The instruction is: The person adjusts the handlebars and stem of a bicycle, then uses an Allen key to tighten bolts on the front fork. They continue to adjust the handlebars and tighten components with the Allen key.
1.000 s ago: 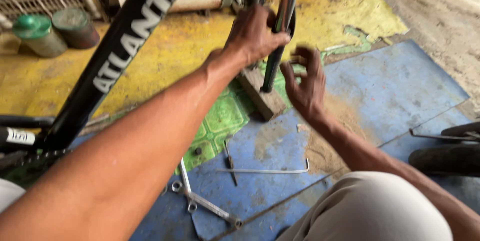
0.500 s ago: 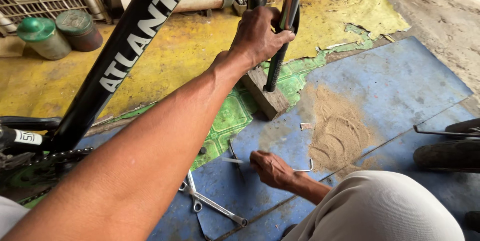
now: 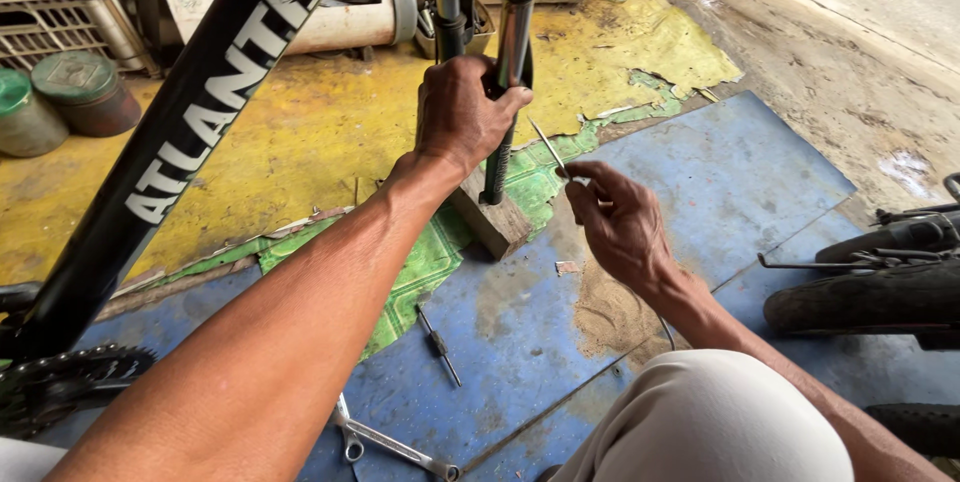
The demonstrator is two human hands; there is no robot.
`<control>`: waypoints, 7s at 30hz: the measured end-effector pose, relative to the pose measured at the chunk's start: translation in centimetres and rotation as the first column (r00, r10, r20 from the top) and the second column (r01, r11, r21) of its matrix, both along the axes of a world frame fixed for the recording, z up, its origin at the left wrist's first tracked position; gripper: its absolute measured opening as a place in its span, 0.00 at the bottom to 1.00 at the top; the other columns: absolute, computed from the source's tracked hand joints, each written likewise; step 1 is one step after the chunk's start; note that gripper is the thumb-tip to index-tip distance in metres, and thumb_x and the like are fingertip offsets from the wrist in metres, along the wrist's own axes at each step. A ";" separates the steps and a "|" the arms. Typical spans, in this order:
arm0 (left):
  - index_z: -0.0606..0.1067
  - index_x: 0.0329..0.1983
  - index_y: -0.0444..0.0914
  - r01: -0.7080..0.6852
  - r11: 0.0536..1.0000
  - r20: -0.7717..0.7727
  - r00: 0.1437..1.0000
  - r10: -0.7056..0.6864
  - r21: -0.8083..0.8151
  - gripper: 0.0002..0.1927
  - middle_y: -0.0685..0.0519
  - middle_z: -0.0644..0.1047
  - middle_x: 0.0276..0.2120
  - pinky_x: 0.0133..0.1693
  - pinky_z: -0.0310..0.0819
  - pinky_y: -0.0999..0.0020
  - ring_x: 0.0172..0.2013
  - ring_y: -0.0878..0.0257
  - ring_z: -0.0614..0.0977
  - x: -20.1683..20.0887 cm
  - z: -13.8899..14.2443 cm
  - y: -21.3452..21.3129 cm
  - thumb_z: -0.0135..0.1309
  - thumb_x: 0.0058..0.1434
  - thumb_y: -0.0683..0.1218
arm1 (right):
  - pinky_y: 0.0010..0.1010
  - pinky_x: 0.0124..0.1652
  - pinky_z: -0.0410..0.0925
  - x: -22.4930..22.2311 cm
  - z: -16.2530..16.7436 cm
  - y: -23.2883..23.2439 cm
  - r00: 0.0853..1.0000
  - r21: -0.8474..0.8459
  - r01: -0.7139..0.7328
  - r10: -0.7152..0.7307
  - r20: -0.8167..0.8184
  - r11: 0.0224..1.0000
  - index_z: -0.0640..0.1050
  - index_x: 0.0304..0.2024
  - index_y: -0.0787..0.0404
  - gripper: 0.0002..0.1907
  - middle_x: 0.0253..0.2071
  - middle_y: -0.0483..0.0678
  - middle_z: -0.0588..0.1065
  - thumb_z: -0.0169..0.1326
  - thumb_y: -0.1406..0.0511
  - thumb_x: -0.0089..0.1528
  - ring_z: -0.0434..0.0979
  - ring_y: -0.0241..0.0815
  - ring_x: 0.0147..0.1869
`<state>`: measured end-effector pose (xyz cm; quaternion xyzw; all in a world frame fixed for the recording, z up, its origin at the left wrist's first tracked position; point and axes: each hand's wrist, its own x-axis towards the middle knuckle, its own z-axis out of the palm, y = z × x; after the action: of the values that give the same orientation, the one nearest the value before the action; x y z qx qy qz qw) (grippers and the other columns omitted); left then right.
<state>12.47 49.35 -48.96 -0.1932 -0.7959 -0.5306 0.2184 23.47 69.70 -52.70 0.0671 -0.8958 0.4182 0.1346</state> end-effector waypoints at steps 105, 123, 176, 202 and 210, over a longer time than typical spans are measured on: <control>0.85 0.35 0.42 0.155 0.971 0.031 0.988 -0.152 -0.182 0.12 0.49 0.85 0.34 0.48 0.78 0.61 0.37 0.58 0.86 -2.4 0.3 -1.6 0.69 0.49 0.49 | 0.27 0.19 0.55 -5.3 5.7 -0.6 0.994 0.170 -0.023 0.004 0.107 0.985 0.83 0.53 0.58 0.16 0.20 0.38 0.73 0.54 0.66 0.64 0.60 0.26 0.21; 0.82 0.35 0.38 0.171 0.959 0.047 0.985 -0.164 -0.225 0.13 0.46 0.83 0.30 0.41 0.79 0.59 0.34 0.54 0.86 -3.3 -0.3 -1.6 0.66 0.51 0.50 | 0.31 0.20 0.58 -4.9 6.2 -0.5 0.995 0.303 0.055 -0.076 0.059 0.951 0.83 0.54 0.55 0.16 0.17 0.46 0.73 0.54 0.63 0.64 0.61 0.29 0.19; 0.84 0.40 0.40 0.205 0.974 0.005 0.979 -0.205 -0.092 0.13 0.48 0.85 0.36 0.44 0.79 0.62 0.37 0.57 0.87 -3.2 -0.8 -1.4 0.64 0.52 0.48 | 0.22 0.21 0.54 -6.2 3.9 0.8 0.964 -0.116 -0.197 0.214 0.159 0.973 0.82 0.54 0.61 0.16 0.21 0.35 0.67 0.53 0.63 0.68 0.60 0.24 0.22; 0.83 0.39 0.39 0.145 0.977 0.000 0.989 -0.147 -0.153 0.13 0.43 0.84 0.31 0.41 0.79 0.59 0.34 0.52 0.86 -3.4 -1.5 -1.2 0.64 0.52 0.49 | 0.26 0.19 0.56 -5.9 6.7 -0.4 0.991 0.286 -0.047 0.009 0.135 0.957 0.85 0.50 0.57 0.13 0.18 0.38 0.66 0.55 0.62 0.66 0.58 0.26 0.20; 0.82 0.39 0.39 0.174 0.972 0.025 0.985 -0.173 -0.156 0.13 0.44 0.84 0.33 0.43 0.78 0.58 0.36 0.52 0.86 -3.9 -1.7 -1.2 0.64 0.53 0.50 | 0.31 0.20 0.55 -3.1 6.0 1.3 0.993 0.318 0.033 -0.067 0.096 0.947 0.84 0.52 0.55 0.15 0.15 0.41 0.67 0.52 0.63 0.65 0.59 0.30 0.20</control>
<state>8.55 48.16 -50.66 -0.2756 -0.8167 -0.4841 0.1506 20.37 71.04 -46.73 0.0429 -0.9585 0.2687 0.0850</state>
